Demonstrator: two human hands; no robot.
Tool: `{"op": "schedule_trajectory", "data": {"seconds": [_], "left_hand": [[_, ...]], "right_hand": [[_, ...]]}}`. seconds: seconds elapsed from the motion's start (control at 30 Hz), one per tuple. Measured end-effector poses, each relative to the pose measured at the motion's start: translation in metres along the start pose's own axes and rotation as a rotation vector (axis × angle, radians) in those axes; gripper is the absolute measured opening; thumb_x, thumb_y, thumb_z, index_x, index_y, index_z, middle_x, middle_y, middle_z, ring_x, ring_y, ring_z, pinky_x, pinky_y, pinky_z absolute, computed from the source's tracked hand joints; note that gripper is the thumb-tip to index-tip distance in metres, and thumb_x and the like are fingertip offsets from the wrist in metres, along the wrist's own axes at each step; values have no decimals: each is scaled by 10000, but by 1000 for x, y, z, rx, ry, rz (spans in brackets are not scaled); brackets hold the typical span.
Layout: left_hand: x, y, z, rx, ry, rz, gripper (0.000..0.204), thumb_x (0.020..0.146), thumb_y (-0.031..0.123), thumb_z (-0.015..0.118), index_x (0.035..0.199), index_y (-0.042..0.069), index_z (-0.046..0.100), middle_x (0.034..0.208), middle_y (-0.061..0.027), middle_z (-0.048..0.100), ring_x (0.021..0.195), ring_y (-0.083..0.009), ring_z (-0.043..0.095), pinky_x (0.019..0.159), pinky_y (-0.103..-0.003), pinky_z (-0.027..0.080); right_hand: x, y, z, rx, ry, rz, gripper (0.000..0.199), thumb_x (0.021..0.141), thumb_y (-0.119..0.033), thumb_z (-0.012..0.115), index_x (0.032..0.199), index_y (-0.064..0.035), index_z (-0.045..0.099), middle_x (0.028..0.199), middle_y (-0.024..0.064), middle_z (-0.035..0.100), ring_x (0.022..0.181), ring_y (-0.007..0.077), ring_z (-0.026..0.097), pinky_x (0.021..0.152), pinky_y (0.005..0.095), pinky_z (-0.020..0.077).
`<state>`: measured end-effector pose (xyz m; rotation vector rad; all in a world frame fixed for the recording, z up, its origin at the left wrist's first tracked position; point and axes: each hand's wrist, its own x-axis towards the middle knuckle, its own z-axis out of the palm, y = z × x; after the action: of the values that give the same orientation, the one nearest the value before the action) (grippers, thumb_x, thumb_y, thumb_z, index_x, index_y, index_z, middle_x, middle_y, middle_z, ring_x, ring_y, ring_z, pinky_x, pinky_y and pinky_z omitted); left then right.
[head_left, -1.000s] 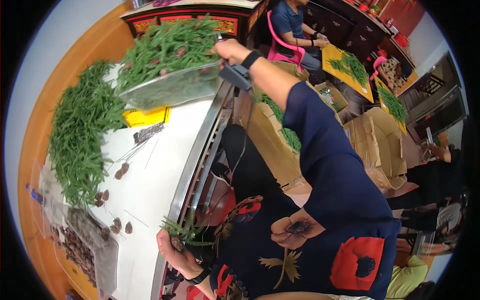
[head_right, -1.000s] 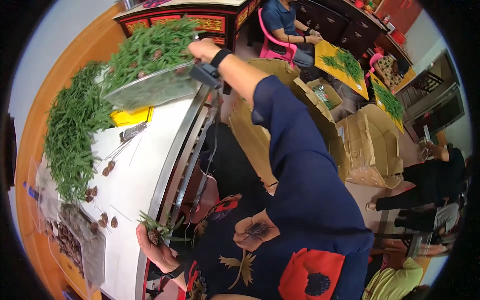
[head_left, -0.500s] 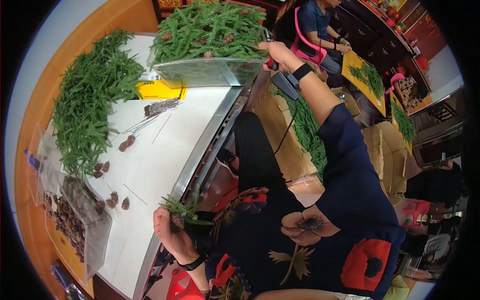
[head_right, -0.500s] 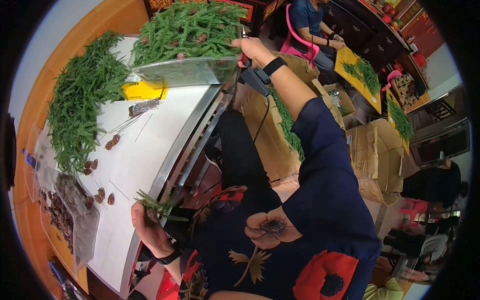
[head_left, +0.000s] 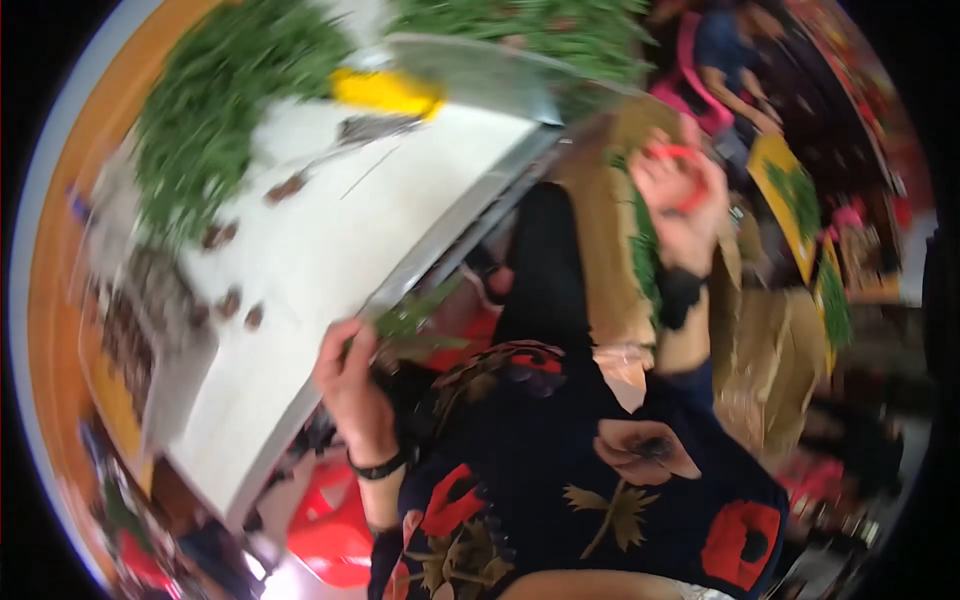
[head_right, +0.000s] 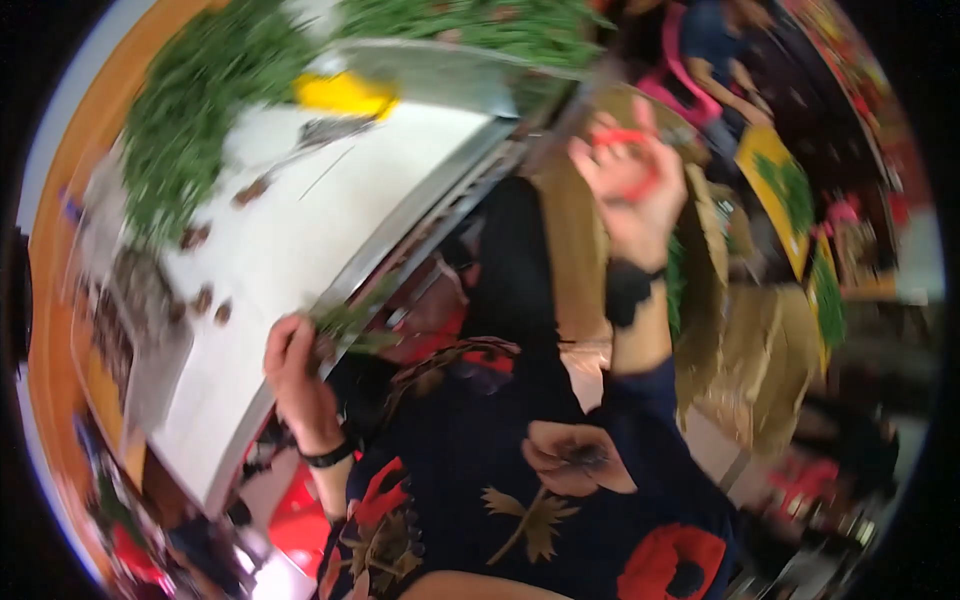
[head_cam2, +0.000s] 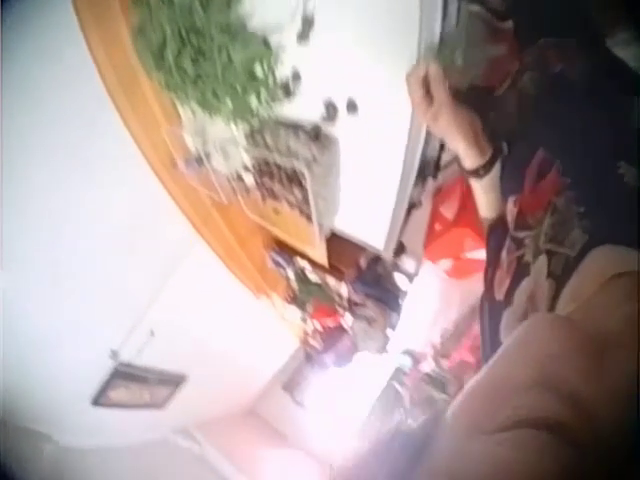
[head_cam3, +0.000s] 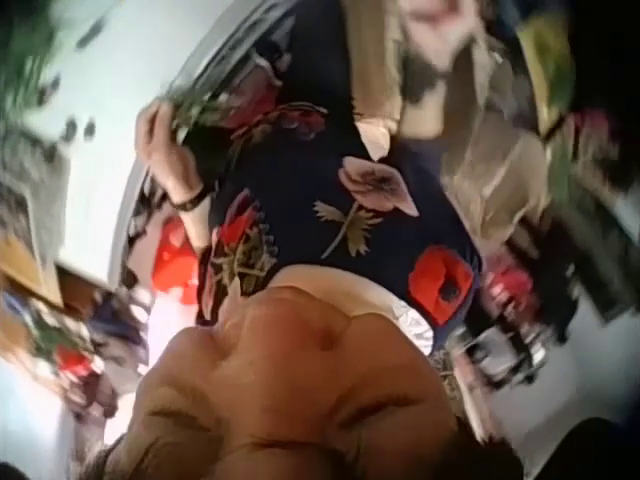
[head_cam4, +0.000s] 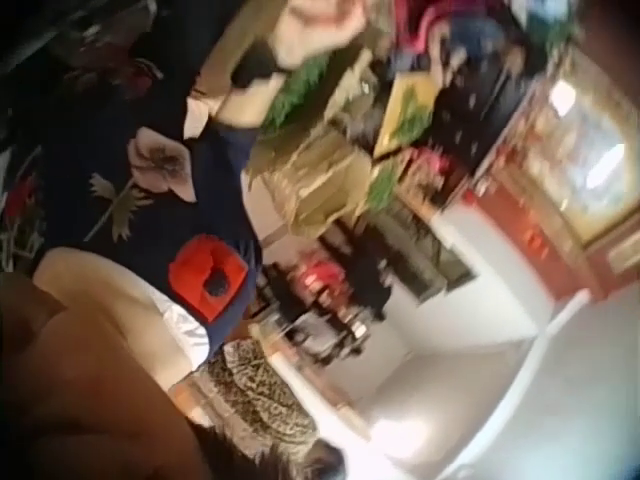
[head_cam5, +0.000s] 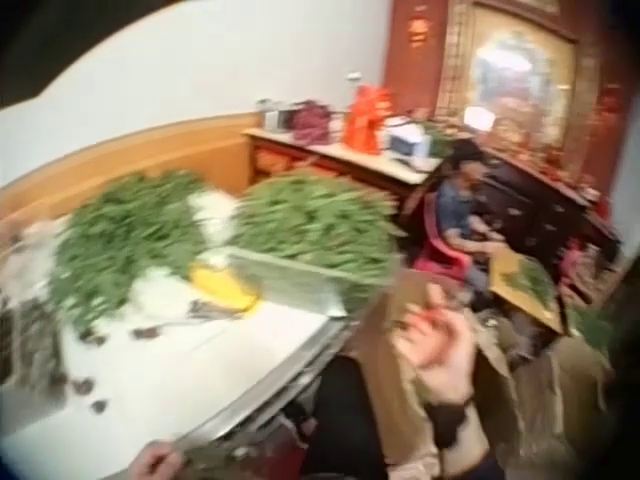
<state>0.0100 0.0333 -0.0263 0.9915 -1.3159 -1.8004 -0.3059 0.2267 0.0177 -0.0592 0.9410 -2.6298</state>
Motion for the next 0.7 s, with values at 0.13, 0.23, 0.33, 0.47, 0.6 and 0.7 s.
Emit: {"op": "schedule_trajectory", "data": {"seconds": [0.13, 0.23, 0.33, 0.47, 0.6, 0.7], "left_hand": [[2, 2, 13, 7, -57, 97, 116, 881, -27, 612, 990, -17, 652, 897, -10, 607, 866, -89, 557, 800, -209, 426], [1, 2, 5, 92, -124, 124, 109, 885, -32, 609, 987, -32, 649, 896, -3, 600, 862, -78, 551, 805, -201, 417], [-4, 9, 4, 139, -59, 128, 65, 881, -9, 625, 940, -32, 643, 865, -12, 599, 831, -83, 535, 780, -208, 407], [-10, 14, -5, 248, -40, 161, 50, 902, 1, 610, 930, -35, 630, 869, -3, 587, 825, -72, 527, 769, -199, 400], [-15, 16, -13, 204, -49, 99, 58, 905, 23, 615, 923, -29, 633, 875, -7, 593, 836, -83, 527, 773, -212, 405], [-16, 15, -14, 111, -73, 34, 63, 905, 38, 621, 919, -20, 639, 879, -8, 602, 840, -89, 531, 773, -220, 412]], "right_hand": [[-52, 29, 22, -122, -451, 207, 385, 897, -229, 546, 1257, -92, 549, 944, 119, 596, 827, 215, 560, 670, 380, 477], [-81, 56, 60, -1005, -715, 277, 242, 835, -141, 593, 1062, -61, 623, 808, 74, 552, 705, 184, 537, 597, 317, 442], [-85, 95, 71, -1221, -1187, -209, 219, 762, -80, 641, 978, -48, 632, 764, 86, 560, 665, 249, 565, 601, 348, 464], [-83, 115, 78, -1435, -1363, -333, 278, 695, -55, 667, 968, -36, 617, 783, 119, 569, 715, 310, 584, 627, 388, 481], [-74, 123, 78, -1516, -1438, -296, 290, 674, -60, 669, 957, -43, 610, 793, 119, 578, 743, 337, 587, 634, 399, 481], [-67, 131, 75, -1449, -1509, -270, 299, 674, -59, 670, 966, -39, 609, 803, 119, 571, 761, 337, 583, 643, 399, 479]]}}
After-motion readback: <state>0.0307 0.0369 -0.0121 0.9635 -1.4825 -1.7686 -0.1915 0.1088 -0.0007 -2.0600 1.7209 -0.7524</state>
